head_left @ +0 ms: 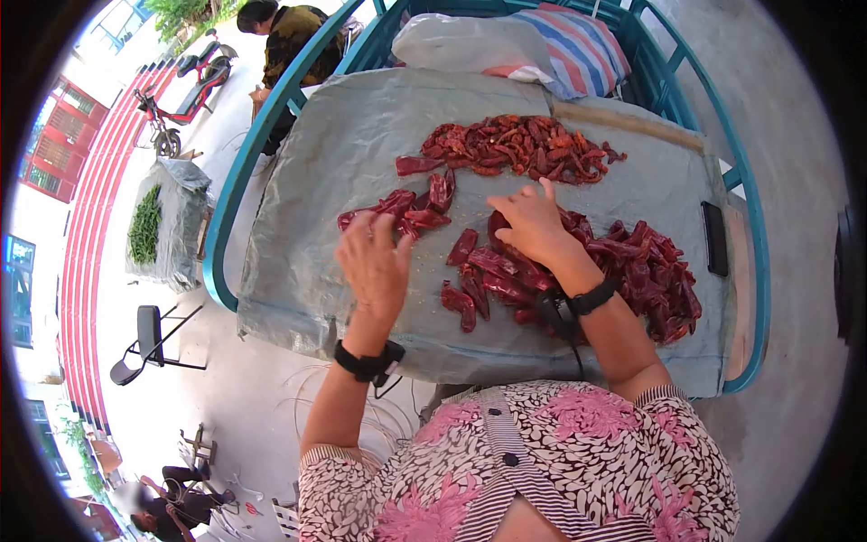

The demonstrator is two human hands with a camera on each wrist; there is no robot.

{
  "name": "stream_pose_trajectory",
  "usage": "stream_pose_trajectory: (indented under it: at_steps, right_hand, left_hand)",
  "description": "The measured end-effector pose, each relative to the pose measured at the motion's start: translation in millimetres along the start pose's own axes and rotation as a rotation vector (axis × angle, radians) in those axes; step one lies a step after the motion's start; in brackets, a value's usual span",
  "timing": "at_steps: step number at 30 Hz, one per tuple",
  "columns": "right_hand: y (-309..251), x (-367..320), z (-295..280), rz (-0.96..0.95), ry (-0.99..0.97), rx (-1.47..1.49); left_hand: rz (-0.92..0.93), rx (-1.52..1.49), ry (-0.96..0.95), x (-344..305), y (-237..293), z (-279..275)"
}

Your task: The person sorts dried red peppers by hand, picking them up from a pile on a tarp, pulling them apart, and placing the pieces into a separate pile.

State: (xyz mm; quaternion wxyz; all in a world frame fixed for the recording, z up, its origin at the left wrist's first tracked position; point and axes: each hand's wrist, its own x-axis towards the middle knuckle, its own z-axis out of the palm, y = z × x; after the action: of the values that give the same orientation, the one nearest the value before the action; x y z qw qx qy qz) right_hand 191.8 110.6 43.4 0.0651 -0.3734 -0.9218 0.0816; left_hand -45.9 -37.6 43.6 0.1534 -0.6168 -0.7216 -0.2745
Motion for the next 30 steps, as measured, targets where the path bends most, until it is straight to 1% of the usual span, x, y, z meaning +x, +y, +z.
stream_pose_trajectory:
  at_steps: [1,2,3,5,6,9,11,14,15,18,21,23,24,25,27,28,30]
  right_hand:
    - [-2.2,0.6,-1.8,0.009,0.014,0.01]
    - [-4.6,2.0,-4.1,0.014,0.027,0.018]
    - [-5.5,3.6,-7.2,0.033,0.043,0.098]
    - [-5.4,3.8,-14.5,0.07,0.074,0.263]
    - [-5.1,4.8,-18.7,0.065,0.106,0.271]
    - [-8.1,6.7,-31.7,0.055,0.197,0.301]
    - [-17.2,10.3,-38.6,0.05,0.257,0.324]
    - [-34.1,19.5,-30.0,0.004,0.383,0.764]
    - [-49.2,17.4,-36.2,0.057,0.394,0.961]
    - [-34.1,6.6,-31.7,-0.083,0.35,0.662]
    - [-16.0,-7.1,-26.0,-0.015,0.305,0.531]
    - [-13.4,-17.4,-32.7,0.006,0.287,0.413]
    - [-13.6,-22.8,-35.2,0.017,0.276,0.354]
    - [-14.1,-28.3,-34.3,0.03,0.279,0.311]
    - [-17.0,-38.6,-35.3,-0.035,0.248,0.258]
    - [-18.4,-43.9,-35.5,-0.067,0.233,0.231]
    - [-23.1,-52.5,-34.8,-0.131,0.084,0.199]
  left_hand:
    - [0.036,-0.138,-0.069,-3.2,8.3,0.3]
    - [0.031,-0.272,-0.17,-8.8,18.9,3.6]
    - [0.027,-0.404,-0.267,-11.4,28.6,8.7]
    - [0.077,-0.42,-0.316,-11.6,41.4,18.2]
    - [0.102,-0.428,-0.342,-11.9,44.1,22.1]
    - [0.078,-0.397,-0.392,-12.0,42.7,32.6]
    - [0.071,-0.371,-0.389,-11.5,40.4,39.1]
    - [0.009,-0.349,-0.348,-13.8,40.1,36.9]
    - [-0.026,-0.343,-0.332,-15.9,40.7,32.2]
    - [-0.057,-0.405,-0.188,-24.1,29.2,6.3]
    - [-0.229,-0.381,-0.08,-36.6,6.3,-7.3]
    - [-0.335,-0.346,-0.095,-45.7,-20.1,-6.3]
    - [-0.388,-0.329,-0.103,-44.1,-20.9,-11.4]
    - [-0.368,-0.267,-0.062,-45.6,-15.3,-15.9]
    - [-0.318,-0.145,0.022,-41.2,3.6,-29.7]
    - [-0.301,-0.281,-0.112,-39.5,12.3,-34.4]
    - [-0.262,-0.552,-0.38,-40.1,27.8,-38.8]
